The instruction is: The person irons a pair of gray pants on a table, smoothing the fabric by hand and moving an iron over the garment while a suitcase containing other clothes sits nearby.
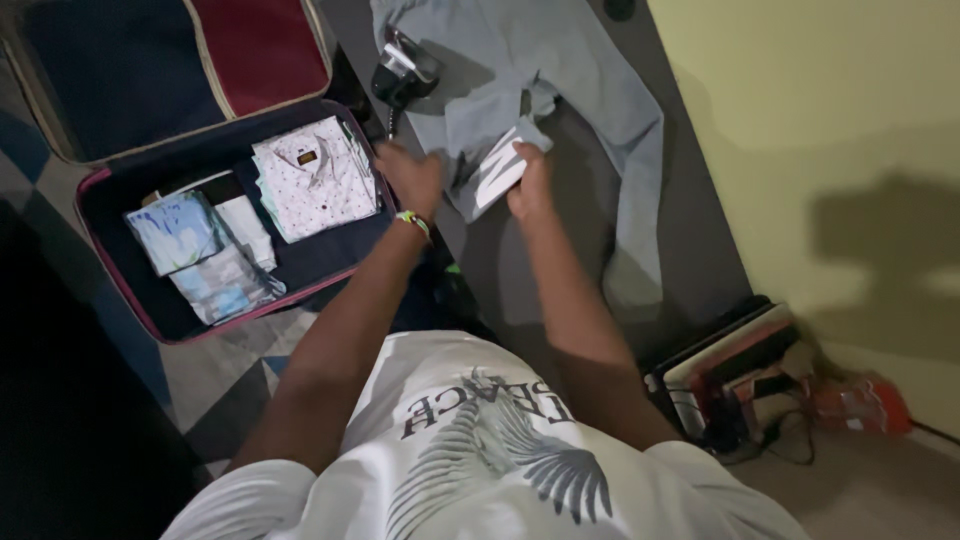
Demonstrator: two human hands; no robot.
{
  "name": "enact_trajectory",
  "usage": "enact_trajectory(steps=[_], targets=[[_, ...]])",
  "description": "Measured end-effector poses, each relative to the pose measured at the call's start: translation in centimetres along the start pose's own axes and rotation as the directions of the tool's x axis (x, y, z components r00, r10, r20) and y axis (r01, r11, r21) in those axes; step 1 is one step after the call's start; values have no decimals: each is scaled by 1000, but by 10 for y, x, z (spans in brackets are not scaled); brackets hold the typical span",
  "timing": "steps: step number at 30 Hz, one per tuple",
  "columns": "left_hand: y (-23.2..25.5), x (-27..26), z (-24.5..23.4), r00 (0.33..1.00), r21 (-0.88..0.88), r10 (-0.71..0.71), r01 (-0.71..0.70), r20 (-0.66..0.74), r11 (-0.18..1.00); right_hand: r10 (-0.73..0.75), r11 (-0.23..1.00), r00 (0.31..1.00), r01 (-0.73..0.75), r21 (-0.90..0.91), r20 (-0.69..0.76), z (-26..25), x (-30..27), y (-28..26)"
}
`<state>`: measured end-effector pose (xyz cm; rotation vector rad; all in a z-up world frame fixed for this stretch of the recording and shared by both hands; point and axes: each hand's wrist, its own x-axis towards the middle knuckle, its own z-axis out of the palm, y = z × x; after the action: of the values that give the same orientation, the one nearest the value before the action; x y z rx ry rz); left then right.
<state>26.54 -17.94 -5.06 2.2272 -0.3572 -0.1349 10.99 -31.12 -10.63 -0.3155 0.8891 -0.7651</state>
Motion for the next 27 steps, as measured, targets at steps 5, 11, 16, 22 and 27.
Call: enact_trajectory(steps=[5, 11, 16, 22, 27], targets=[[19, 70, -23, 971, -204, 201, -224, -129, 953, -66, 992, 998, 68, -104, 22, 51, 4, -13], [19, 116, -16, 939, -275, 94, 1, 330, 962, -42, 990, 999, 41, -138, -6, 79, 46, -6], [26, 131, -22, 931, -121, 226, -199, 286, 973, -59, 998, 996, 61, -28, 70, 96, 82, -4], [40, 145, -62, 965, -181, 175, -140, 196, 974, 33, 999, 998, -32, -15, 46, 110, 121, -5], [52, 150, -81, 974, -174, 171, -144, 152, 974, 82, 996, 993, -84, 12, 81, 130, 177, 7]])
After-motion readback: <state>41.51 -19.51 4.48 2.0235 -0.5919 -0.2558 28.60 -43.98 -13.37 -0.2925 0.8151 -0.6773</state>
